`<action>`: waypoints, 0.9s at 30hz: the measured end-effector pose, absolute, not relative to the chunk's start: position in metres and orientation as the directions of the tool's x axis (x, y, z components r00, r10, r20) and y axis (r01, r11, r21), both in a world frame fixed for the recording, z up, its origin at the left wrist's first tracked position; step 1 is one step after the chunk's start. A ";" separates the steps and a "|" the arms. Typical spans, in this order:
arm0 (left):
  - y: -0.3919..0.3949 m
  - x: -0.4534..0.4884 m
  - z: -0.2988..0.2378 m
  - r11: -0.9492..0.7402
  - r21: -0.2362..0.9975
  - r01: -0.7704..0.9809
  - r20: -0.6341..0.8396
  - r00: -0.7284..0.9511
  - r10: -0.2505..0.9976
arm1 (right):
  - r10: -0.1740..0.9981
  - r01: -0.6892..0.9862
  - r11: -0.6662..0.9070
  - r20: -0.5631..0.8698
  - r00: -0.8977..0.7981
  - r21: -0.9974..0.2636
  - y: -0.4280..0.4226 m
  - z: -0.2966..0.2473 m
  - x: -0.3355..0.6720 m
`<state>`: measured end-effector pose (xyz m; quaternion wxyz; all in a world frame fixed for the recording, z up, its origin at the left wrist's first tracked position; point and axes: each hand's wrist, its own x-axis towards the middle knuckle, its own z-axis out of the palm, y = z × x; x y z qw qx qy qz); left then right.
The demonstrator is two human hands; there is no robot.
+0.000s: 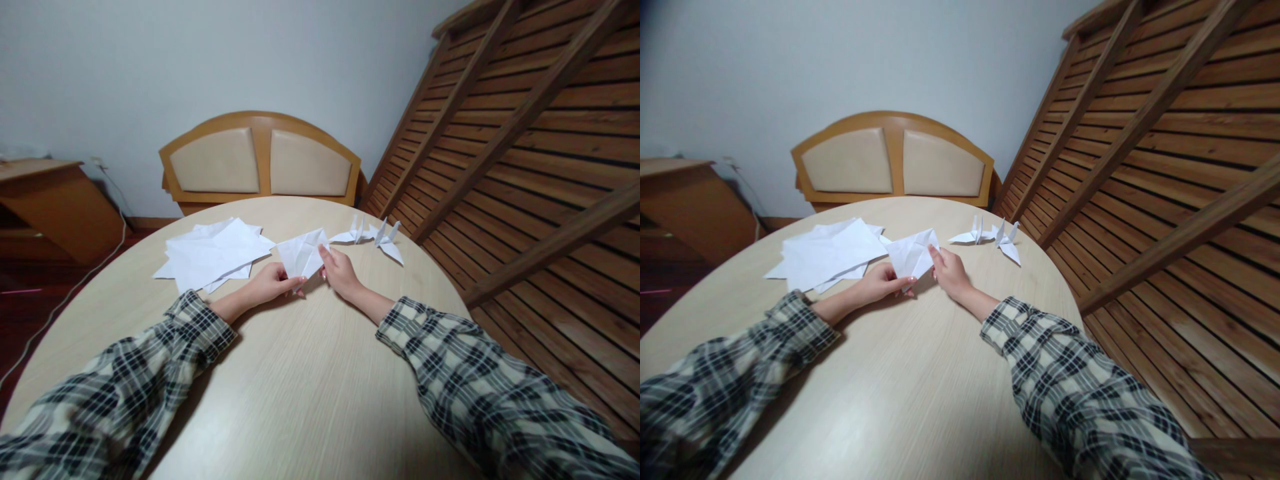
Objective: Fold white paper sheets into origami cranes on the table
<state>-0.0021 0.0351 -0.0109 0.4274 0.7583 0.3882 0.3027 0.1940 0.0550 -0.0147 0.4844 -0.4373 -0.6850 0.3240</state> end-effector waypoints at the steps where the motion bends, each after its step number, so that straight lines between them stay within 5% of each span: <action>1: 0.035 -0.002 -0.011 -0.340 0.881 0.329 0.137 0.510 0.849 | 0.912 0.288 0.410 0.381 -0.153 -0.865 0.055 -0.015 0.194; 18: 0.038 -0.002 -0.013 -0.362 0.882 0.302 0.221 0.413 0.884 | 0.878 0.107 0.422 0.377 -0.294 -0.900 0.051 -0.013 0.186; 27: 0.040 -0.003 -0.015 -0.422 0.851 0.313 0.249 0.467 0.848 | 0.879 0.142 0.468 0.444 -0.174 -0.872 0.061 -0.017 0.190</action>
